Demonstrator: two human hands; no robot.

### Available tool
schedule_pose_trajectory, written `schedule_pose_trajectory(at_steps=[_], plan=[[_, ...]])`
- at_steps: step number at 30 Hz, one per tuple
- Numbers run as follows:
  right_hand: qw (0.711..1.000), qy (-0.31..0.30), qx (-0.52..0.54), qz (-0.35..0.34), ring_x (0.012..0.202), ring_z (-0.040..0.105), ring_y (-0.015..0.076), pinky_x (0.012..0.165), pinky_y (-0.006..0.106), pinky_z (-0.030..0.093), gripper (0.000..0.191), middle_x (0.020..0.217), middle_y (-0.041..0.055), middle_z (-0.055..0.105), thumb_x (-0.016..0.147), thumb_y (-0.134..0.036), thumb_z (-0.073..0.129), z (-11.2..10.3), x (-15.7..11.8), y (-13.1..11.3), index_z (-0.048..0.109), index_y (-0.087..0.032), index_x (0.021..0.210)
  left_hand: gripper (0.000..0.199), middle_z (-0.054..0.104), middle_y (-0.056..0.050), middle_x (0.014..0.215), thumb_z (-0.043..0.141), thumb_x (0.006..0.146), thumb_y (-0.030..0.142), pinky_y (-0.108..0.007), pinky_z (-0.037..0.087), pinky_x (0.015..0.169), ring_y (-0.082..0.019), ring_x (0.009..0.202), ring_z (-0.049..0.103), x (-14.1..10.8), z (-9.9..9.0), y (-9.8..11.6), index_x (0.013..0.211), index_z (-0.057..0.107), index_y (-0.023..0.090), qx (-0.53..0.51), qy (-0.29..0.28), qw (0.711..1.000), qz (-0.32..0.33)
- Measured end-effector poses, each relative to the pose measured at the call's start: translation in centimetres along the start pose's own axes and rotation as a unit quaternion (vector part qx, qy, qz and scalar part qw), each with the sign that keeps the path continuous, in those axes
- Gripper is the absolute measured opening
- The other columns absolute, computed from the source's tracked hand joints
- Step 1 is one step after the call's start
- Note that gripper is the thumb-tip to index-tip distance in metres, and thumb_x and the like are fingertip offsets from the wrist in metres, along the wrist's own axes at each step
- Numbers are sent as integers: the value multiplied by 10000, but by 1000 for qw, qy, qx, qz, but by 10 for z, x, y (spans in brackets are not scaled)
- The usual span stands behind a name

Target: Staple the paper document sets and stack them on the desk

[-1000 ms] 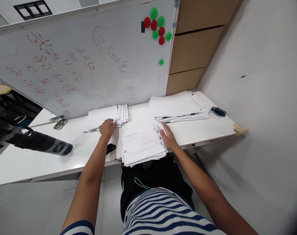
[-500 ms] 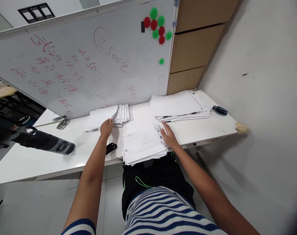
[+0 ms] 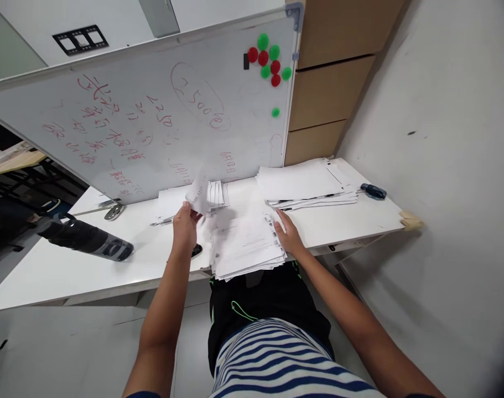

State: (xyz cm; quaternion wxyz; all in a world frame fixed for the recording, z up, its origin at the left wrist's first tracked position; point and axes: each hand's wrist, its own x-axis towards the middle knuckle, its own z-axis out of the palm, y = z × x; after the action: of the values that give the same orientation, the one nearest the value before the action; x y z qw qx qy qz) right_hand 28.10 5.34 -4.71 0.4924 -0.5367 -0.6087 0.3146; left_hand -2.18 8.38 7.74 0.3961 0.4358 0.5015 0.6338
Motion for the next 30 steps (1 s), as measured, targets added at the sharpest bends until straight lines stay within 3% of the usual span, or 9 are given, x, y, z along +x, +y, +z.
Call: schedule_pose_trajectory(at_steps=[3,5,8,10,13,15,19,23,30], plan=[[997,-16,78,13,1462,310,278,1209,485,246,730,1564,88,382,887,-672,484,2,-19,-30,412,-259,1485,477,688,-84,1197,541,877,598,-357,521,935,-263,1233,575,-55,15,28,1171,656,241,-100,-24,995,-13],[973,-60,214,59,1441,360,263,1170,464,335,731,1566,67,384,905,-689,425,6,-37,-58,353,-287,1512,480,695,-64,1204,542,875,611,-358,519,970,-267,1275,551,-87,17,34,1176,669,259,-123,-12,992,-41],[911,-153,349,157,1338,506,277,1041,471,489,699,1503,52,481,926,-713,302,10,-62,-95,343,-333,1511,483,663,-47,1286,516,891,616,-344,505,1010,-249,1308,526,-117,12,23,1199,669,277,-147,25,986,-72],[879,-165,395,209,1289,555,294,1005,470,521,635,1450,65,542,926,-647,425,11,-72,-108,447,-298,1456,468,634,-45,1335,523,897,600,-338,495,1025,-239,1309,525,-128,6,10,1207,668,281,-160,41,983,-83],[850,-158,436,251,1200,619,329,971,496,542,564,1353,100,624,845,-531,651,11,-75,-110,594,-238,1323,422,646,-46,1318,573,883,566,-337,511,989,-231,1258,568,-140,-5,-8,1180,685,287,-159,56,980,-105],[851,-141,435,259,1150,647,333,978,506,534,529,1280,106,673,781,-483,744,9,-71,-106,659,-222,1234,390,674,-51,1269,619,860,542,-338,528,942,-229,1195,608,-147,-14,-15,1139,706,283,-147,56,979,-128],[889,-91,379,239,1113,666,310,1032,502,488,465,1164,81,734,724,-471,803,2,-59,-99,723,-220,1107,391,727,-84,1119,650,819,557,-364,546,856,-240,1041,667,-155,-31,-22,1040,743,247,-126,12,976,-178],[907,-122,338,222,1095,675,295,1024,496,489,444,1152,69,739,748,-468,787,-7,-54,-97,729,-227,1116,426,749,-100,954,665,787,588,-368,543,814,-233,892,681,-155,-46,-26,939,764,203,-71,9,979,-189],[914,-161,305,216,1054,691,295,964,477,530,449,1105,71,753,754,-509,768,-12,-57,-90,746,-222,1099,329,748,-80,963,729,739,500,-333,523,822,-216,861,660,-152,-56,-28,859,774,196,15,-1,982,-188]])
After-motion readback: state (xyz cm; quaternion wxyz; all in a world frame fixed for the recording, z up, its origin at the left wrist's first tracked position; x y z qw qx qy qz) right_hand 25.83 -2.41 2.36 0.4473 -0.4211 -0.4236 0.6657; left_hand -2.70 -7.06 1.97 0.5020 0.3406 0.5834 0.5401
